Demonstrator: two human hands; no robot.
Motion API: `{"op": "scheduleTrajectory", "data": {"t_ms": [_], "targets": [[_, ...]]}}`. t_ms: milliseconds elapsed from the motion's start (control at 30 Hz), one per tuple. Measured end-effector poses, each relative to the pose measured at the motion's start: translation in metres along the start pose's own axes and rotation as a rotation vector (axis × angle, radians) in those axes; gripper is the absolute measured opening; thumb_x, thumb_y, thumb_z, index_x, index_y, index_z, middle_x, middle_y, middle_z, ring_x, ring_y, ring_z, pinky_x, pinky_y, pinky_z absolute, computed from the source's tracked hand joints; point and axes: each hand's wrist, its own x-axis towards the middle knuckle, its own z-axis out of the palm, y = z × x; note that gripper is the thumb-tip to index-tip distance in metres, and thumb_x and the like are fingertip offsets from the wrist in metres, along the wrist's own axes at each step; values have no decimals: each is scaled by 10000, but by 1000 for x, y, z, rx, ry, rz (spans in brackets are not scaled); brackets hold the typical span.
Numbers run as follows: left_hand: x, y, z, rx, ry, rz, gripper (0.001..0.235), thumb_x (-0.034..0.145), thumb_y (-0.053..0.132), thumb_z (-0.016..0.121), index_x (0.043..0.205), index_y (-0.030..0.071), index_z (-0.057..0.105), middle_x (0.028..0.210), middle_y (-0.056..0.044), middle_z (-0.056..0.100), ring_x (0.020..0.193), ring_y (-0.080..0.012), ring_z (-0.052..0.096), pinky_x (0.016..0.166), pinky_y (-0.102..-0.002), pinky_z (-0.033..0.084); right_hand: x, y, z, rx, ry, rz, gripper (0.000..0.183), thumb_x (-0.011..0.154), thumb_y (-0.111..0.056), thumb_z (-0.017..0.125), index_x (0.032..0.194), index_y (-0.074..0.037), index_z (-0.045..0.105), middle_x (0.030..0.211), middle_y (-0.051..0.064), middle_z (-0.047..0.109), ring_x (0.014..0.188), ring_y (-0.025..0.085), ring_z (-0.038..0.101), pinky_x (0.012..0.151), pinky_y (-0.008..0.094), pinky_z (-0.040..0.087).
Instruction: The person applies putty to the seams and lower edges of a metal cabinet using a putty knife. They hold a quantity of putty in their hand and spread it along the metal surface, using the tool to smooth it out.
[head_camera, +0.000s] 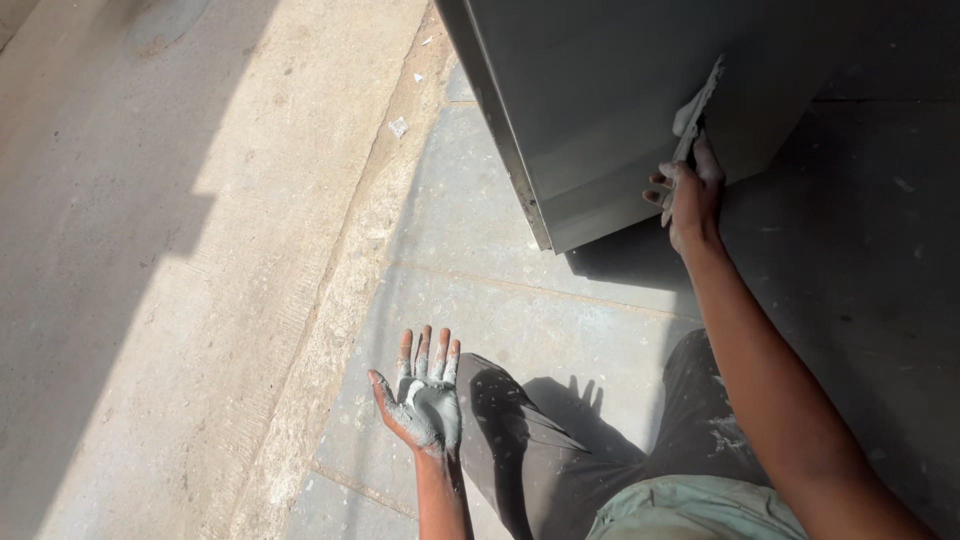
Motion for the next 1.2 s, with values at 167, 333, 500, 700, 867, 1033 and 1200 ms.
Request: {"op": "scheduleTrajectory", "data": {"t_ms": [167, 333, 500, 700, 867, 1033, 1200], "targets": [[-33, 21, -41, 31, 217, 78, 939, 962, 622, 394, 1574, -56, 177, 1614, -366, 212, 1476, -516, 297, 1204, -589, 295, -27, 25, 91, -29, 56, -150, 803, 852, -17, 562, 1603, -45, 280, 1428, 149, 513, 908, 139, 631, 697, 279, 598], [-34, 21, -32, 72, 220, 99, 931, 967, 628, 372, 1570, -54, 173, 1611, -362, 213, 1501, -508, 265, 1229, -580, 261, -78, 72, 174, -67, 150, -78, 888, 883, 14, 570, 1711, -51, 254, 1180, 391, 612, 750, 204, 563, 616, 293, 485], [-32, 21, 3, 110, 163, 138, 951, 956, 640, 377, 1566, -64, 184, 1607, -360, 222, 1503, -510, 258, 1229, -598, 252, -118, 124, 204, -266, 104, -447, 799, 883, 18, 674, 1611, 72, 351, 1305, 222, 626, 1002, 198, 651, 893, 283, 532], [-26, 16, 17, 134, 162, 158, 974, 954, 650, 377, 1569, -80, 180, 1607, -357, 224, 1507, -500, 255, 1234, -594, 251, -119, 85, 61, -278, -263, 95, 782, 759, -32, 652, 1502, 35, 416, 1401, 216, 604, 842, 162, 667, 575, 254, 538], [-29, 7, 15, 109, 183, 127, 952, 963, 638, 377, 1559, -78, 179, 1599, -371, 233, 1516, -501, 257, 1240, -588, 253, -25, -17, -27, -205, 11, 2, 720, 821, -6, 580, 1527, -92, 475, 1488, 104, 570, 855, 109, 643, 551, 215, 451], [-39, 16, 8, 109, 228, 154, 951, 968, 635, 363, 1548, -103, 213, 1587, -379, 255, 1505, -503, 271, 1225, -589, 264, 33, -81, -43, -181, 172, -51, 703, 895, -24, 581, 1584, -132, 491, 1264, 77, 662, 843, 76, 622, 560, 187, 411], [-56, 36, -18, 147, 351, 192, 937, 969, 624, 353, 1540, -108, 224, 1578, -377, 269, 1505, -493, 278, 1224, -584, 268, 21, -80, -27, -202, 7, -96, 757, 854, 13, 533, 1596, -128, 476, 1439, 39, 604, 807, 54, 582, 526, 173, 411]]}}
